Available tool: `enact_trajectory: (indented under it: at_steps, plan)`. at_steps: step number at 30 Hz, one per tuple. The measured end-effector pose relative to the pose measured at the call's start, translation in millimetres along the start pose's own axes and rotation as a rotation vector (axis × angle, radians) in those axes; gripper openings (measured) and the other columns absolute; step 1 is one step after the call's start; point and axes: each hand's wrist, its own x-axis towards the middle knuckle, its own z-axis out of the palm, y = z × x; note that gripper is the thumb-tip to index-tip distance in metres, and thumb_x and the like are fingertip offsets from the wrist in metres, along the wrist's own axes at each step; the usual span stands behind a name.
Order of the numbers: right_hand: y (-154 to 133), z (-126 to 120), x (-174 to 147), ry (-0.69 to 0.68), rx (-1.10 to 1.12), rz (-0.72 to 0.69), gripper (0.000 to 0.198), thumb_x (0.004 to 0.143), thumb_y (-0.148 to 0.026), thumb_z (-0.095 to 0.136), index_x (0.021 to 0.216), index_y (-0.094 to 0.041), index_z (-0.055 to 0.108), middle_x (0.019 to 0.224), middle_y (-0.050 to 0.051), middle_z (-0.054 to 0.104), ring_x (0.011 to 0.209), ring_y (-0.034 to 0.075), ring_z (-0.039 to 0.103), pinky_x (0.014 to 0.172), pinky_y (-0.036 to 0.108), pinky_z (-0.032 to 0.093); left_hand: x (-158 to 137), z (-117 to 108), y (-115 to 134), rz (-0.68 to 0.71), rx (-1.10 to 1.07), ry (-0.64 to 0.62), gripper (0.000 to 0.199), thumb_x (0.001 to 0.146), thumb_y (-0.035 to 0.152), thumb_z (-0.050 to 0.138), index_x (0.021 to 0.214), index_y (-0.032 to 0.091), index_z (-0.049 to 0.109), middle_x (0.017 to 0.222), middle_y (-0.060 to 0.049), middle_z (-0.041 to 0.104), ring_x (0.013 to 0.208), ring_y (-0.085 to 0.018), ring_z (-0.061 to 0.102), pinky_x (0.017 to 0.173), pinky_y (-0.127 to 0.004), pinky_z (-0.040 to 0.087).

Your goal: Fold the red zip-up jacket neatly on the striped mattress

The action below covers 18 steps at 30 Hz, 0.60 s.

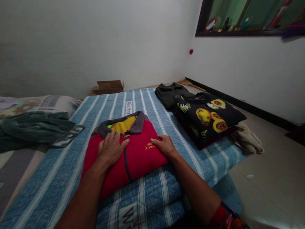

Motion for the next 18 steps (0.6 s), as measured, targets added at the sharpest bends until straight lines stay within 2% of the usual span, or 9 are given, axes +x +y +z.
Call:
enact_trajectory:
  at_steps: [7,11,13,16,18]
  plan:
    - [-1,0,-1,0.004,-0.008,-0.006,0.038,0.07,-0.053,0.061,0.06,-0.017,0.054,0.056,-0.004,0.05,0.056,0.01,0.045,0.048,0.022,0.026,-4,-1,-1,0.009,-0.041,0.038,0.067,0.088,0.048,0.026,0.137,0.004,0.038,0.149,-0.019,0.028,0.137,-0.031,0.024,0.108,-0.046,0.025]
    - [1,1,-1,-0.004,0.003,-0.001,0.038,0.07,-0.053,0.062,0.066,-0.015,0.06,0.061,-0.002,0.056,0.058,0.011,0.047,0.049,0.022,0.029,-4,-1,-3,0.028,-0.107,0.122,0.068,0.086,0.047,0.03,0.135,0.002,0.039,0.145,-0.02,0.035,0.135,-0.03,0.029,0.107,-0.045,0.028]
    - [3,2,0,-0.012,0.025,0.0,0.038,0.071,-0.053,0.062,0.069,-0.015,0.062,0.064,-0.001,0.06,0.06,0.012,0.05,0.05,0.022,0.031,-8,-10,0,0.023,-0.179,0.21,0.065,0.083,0.045,0.033,0.133,0.003,0.042,0.141,-0.019,0.041,0.132,-0.03,0.034,0.107,-0.044,0.029]
    - [5,3,0,-0.024,0.068,0.005,0.037,0.07,-0.052,0.062,0.071,-0.015,0.063,0.066,0.001,0.062,0.061,0.013,0.052,0.051,0.022,0.033,-29,-38,12,-0.001,-0.359,0.318,0.059,0.079,0.043,0.037,0.122,0.006,0.053,0.13,-0.016,0.054,0.122,-0.03,0.046,0.106,-0.043,0.032]
    - [5,4,-1,-0.039,0.099,0.016,0.036,0.07,-0.051,0.063,0.071,-0.015,0.063,0.066,0.001,0.062,0.061,0.013,0.052,0.051,0.023,0.033,-57,-59,21,0.003,-0.577,0.256,0.058,0.077,0.05,0.039,0.114,0.012,0.061,0.116,-0.011,0.064,0.11,-0.029,0.056,0.102,-0.042,0.038]
